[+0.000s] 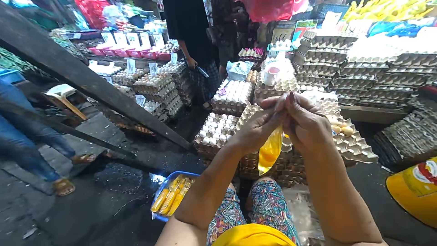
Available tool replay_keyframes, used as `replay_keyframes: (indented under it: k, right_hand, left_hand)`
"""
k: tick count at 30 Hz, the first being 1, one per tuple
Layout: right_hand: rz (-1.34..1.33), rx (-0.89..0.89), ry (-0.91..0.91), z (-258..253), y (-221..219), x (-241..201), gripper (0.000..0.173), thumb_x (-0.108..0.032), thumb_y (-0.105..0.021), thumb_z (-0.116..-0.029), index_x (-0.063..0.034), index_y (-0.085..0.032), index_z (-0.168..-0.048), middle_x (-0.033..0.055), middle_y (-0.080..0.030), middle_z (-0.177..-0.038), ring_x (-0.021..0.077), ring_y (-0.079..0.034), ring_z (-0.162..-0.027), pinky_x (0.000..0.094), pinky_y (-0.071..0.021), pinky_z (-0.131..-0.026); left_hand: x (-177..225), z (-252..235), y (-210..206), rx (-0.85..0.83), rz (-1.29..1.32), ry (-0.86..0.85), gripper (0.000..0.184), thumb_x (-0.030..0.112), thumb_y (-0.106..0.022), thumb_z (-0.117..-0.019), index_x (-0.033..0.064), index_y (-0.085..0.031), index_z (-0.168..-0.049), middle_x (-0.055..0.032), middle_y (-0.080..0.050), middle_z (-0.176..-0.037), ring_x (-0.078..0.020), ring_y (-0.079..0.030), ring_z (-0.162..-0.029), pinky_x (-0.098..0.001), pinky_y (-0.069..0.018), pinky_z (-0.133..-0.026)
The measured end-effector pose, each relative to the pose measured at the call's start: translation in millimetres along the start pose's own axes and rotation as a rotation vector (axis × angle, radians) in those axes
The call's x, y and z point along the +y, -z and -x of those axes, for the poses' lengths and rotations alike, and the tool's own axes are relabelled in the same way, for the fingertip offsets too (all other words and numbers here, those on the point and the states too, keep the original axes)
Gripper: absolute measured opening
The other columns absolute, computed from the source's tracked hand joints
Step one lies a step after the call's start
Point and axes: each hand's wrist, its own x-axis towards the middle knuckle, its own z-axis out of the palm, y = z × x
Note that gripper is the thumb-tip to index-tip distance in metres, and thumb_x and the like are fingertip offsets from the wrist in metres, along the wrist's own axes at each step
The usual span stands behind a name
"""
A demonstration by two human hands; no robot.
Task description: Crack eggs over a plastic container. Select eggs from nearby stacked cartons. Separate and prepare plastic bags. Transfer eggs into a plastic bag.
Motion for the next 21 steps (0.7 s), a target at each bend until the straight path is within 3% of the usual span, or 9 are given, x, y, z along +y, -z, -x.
replay_keyframes:
  k: [5,8,12,15,17,20,21]
  right_hand:
    - [0.005,0.062,0.002,-2,0,5,0.040,-0.018,-0.035,-0.1119,-0.0081,-0.069,-0.093,0.0018,-0.075,-0.093,-0.0009,-0.058,-0.056,0.0132,-0.0466,-0.047]
    - [0.018,0.082,-0.018,-1,3,2,0.040,-0.019,-0.035,-0.1122,-0.0083,-0.068,-0.093,0.0021,-0.075,-0.093,-0.0002,-0.057,-0.051,0.0141,-0.0461,-0.042]
    - [0.021,0.100,0.031,0,11,4,0.038,-0.017,-0.037,-0.1117,-0.0093,-0.068,-0.091,0.0004,-0.076,-0.091,-0.0003,-0.059,-0.052,0.0150,-0.0496,-0.044]
    - [0.067,0.098,0.087,2,19,8,0.036,-0.017,-0.040,-0.1109,-0.0115,-0.067,-0.089,-0.0017,-0.075,-0.092,0.0007,-0.064,-0.064,0.0178,-0.0572,-0.061]
    - [0.112,0.079,0.120,4,24,9,0.035,-0.015,-0.038,-0.1100,-0.0112,-0.066,-0.089,-0.0008,-0.075,-0.096,0.0057,-0.070,-0.082,0.0250,-0.0603,-0.079]
    - [0.111,0.039,0.162,5,33,10,0.035,-0.012,-0.038,-0.1088,-0.0051,-0.066,-0.089,0.0050,-0.075,-0.097,0.0133,-0.071,-0.096,0.0349,-0.0584,-0.093]
    - [0.111,0.042,0.158,5,36,10,0.035,-0.012,-0.038,-0.1088,-0.0029,-0.067,-0.091,0.0058,-0.075,-0.098,0.0129,-0.071,-0.097,0.0342,-0.0580,-0.093]
  left_hand:
    - [-12,3,-1,0.008,-0.032,0.008,0.032,0.021,-0.038,-0.1114,0.0038,-0.065,-0.112,-0.0011,-0.065,-0.085,-0.0030,-0.062,-0.074,-0.0196,-0.0556,-0.067]
    - [-15,4,-2,0.002,-0.097,0.009,0.032,0.023,-0.039,-0.1113,0.0041,-0.063,-0.108,-0.0007,-0.062,-0.080,-0.0033,-0.061,-0.069,-0.0194,-0.0543,-0.063]
    - [-21,2,-7,-0.065,-0.075,0.016,0.032,0.020,-0.036,-0.1114,0.0013,-0.061,-0.107,-0.0025,-0.062,-0.081,-0.0069,-0.062,-0.071,-0.0230,-0.0560,-0.065]
    - [-27,2,-12,-0.086,-0.105,0.012,0.032,0.021,-0.038,-0.1115,0.0021,-0.063,-0.107,-0.0017,-0.063,-0.081,-0.0067,-0.063,-0.073,-0.0236,-0.0570,-0.067]
    - [-30,4,-17,-0.063,-0.155,0.015,0.031,0.021,-0.039,-0.1110,0.0037,-0.064,-0.110,0.0008,-0.065,-0.083,-0.0035,-0.064,-0.074,-0.0220,-0.0576,-0.068]
    - [-37,5,-28,0.008,-0.214,0.024,0.030,0.021,-0.041,-0.1100,0.0070,-0.067,-0.113,0.0058,-0.066,-0.086,0.0017,-0.064,-0.076,-0.0190,-0.0573,-0.070]
    - [-39,4,-32,0.030,-0.218,0.020,0.028,0.020,-0.041,-0.1100,0.0086,-0.067,-0.109,0.0078,-0.066,-0.084,0.0030,-0.064,-0.075,-0.0175,-0.0571,-0.069]
